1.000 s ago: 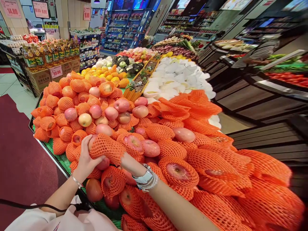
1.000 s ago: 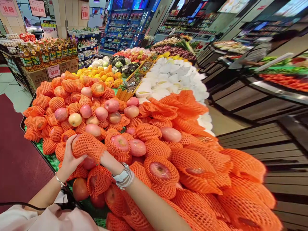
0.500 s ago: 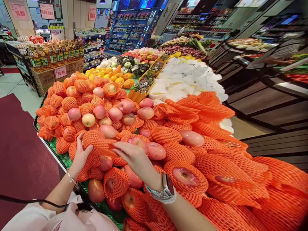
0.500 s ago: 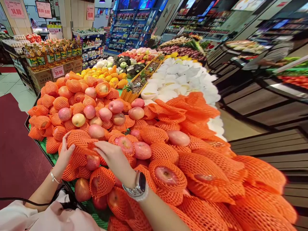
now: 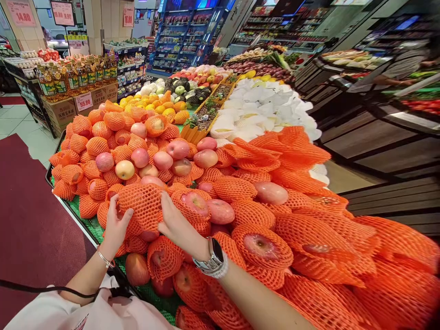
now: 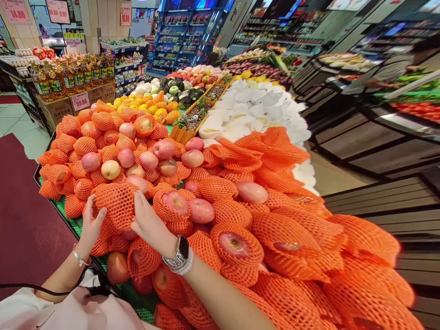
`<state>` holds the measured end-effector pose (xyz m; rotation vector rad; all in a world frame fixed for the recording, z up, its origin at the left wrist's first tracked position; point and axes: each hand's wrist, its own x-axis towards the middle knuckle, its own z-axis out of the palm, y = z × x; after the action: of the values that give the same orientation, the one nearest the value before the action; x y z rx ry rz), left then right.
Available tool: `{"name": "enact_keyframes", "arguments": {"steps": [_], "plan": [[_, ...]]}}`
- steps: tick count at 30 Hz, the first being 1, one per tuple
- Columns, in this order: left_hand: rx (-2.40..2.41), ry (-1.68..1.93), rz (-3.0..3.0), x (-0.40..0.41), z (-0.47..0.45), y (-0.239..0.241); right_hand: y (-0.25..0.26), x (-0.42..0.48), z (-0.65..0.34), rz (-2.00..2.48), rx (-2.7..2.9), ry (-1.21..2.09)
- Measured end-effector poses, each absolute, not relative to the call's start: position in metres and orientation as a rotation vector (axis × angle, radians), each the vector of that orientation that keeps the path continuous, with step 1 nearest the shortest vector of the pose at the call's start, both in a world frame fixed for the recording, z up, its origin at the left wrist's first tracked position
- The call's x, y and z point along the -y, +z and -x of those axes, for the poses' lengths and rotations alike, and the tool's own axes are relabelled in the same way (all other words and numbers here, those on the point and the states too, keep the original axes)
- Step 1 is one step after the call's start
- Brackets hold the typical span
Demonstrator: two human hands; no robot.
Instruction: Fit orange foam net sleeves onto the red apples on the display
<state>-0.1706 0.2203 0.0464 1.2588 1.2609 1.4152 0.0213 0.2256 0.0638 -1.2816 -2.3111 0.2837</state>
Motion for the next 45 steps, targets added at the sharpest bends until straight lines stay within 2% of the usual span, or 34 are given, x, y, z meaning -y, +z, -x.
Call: {"name": "enact_keyframes", "arguments": {"steps": [8, 15, 19, 25, 30, 35, 40, 45], "plan": [[-1.352, 1.297, -1.478, -0.220, 0.175, 0.040, 0.057, -0.225, -0.020, 1.296, 2.261, 0.263], [-1.387, 1.513, -1.347, -0.219, 0.172, 0.047, 0.061, -0.224, -0.010, 1.290, 2.312, 0.227], [-1.346, 1.569, -1.306, -0.219, 0.175, 0.054, 0.063, -0.223, -0.002, 1.227, 2.268, 0.327], [-1.281, 1.497, -1.408, -0.216, 0.185, 0.052, 0.079, -0.221, 0.002, 1.234, 1.971, 0.651], [-1.007, 1.500, -1.589, -0.219, 0.202, 0.033, 0.091, -0.221, -0.004, 1.105, 1.929, 0.699], [-0.798, 1.243, -1.647, -0.216, 0.209, 0.004, 0.099, -0.225, -0.008, 0.894, 2.078, 0.789], [-0.836, 1.141, -1.679, -0.213, 0.205, -0.011, 0.106, -0.226, -0.013, 0.853, 2.135, 0.710], [-0.866, 1.161, -1.775, -0.211, 0.199, -0.008, 0.091, -0.226, -0.021, 0.825, 2.133, 0.565]]}}
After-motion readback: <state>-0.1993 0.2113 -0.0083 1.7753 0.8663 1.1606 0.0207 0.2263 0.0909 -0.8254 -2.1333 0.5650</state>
